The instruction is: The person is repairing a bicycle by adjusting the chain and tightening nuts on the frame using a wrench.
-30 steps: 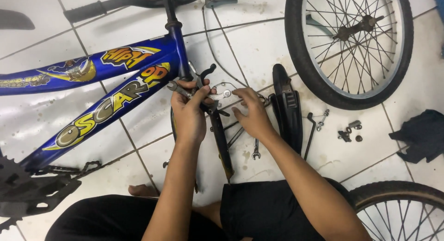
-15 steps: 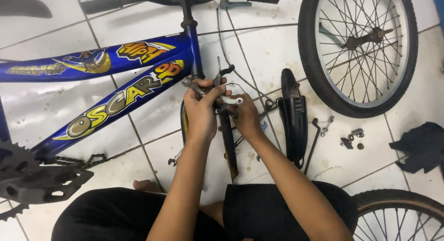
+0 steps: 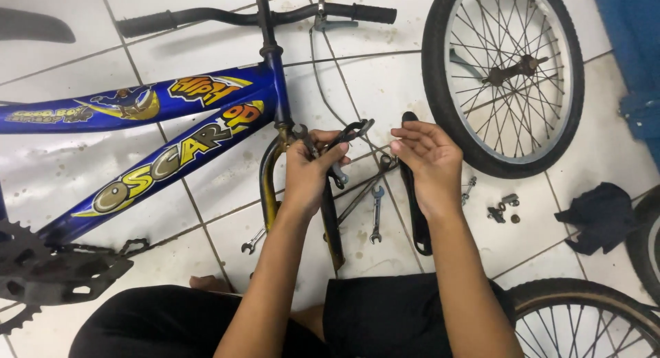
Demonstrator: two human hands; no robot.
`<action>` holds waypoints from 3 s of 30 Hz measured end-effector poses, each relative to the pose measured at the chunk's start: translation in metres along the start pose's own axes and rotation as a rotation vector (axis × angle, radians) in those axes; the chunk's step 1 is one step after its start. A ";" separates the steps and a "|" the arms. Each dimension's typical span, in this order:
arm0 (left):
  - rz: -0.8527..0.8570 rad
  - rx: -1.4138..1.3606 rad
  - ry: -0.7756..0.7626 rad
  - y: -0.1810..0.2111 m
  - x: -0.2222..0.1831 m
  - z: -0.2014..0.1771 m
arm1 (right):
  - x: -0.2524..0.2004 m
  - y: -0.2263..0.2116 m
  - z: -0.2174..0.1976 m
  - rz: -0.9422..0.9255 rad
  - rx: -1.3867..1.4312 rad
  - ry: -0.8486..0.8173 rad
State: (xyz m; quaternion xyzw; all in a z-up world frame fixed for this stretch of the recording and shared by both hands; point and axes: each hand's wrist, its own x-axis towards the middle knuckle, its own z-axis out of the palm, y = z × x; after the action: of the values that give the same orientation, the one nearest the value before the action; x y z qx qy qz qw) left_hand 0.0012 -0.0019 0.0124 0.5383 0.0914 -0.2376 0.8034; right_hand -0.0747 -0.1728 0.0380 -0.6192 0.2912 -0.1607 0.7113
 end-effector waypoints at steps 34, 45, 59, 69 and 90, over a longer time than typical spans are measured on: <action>0.120 0.226 -0.200 -0.016 -0.018 0.027 | -0.009 0.018 -0.018 -0.034 0.150 0.218; 0.220 0.267 -0.237 -0.012 -0.022 0.032 | -0.002 0.022 -0.041 -0.053 0.146 0.097; 0.254 0.350 -0.239 -0.021 -0.021 0.031 | -0.006 0.024 -0.020 -0.047 0.041 0.117; 0.232 0.381 -0.256 -0.022 -0.022 0.030 | -0.003 0.033 -0.022 0.061 0.075 0.072; 0.090 0.626 -0.250 -0.003 -0.025 0.033 | -0.006 0.028 -0.009 -0.010 0.076 0.028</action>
State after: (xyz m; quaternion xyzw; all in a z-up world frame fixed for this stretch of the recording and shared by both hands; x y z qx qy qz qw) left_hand -0.0256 -0.0256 0.0329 0.7292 -0.1090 -0.2823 0.6138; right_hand -0.0883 -0.1711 0.0111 -0.5909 0.2916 -0.1840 0.7294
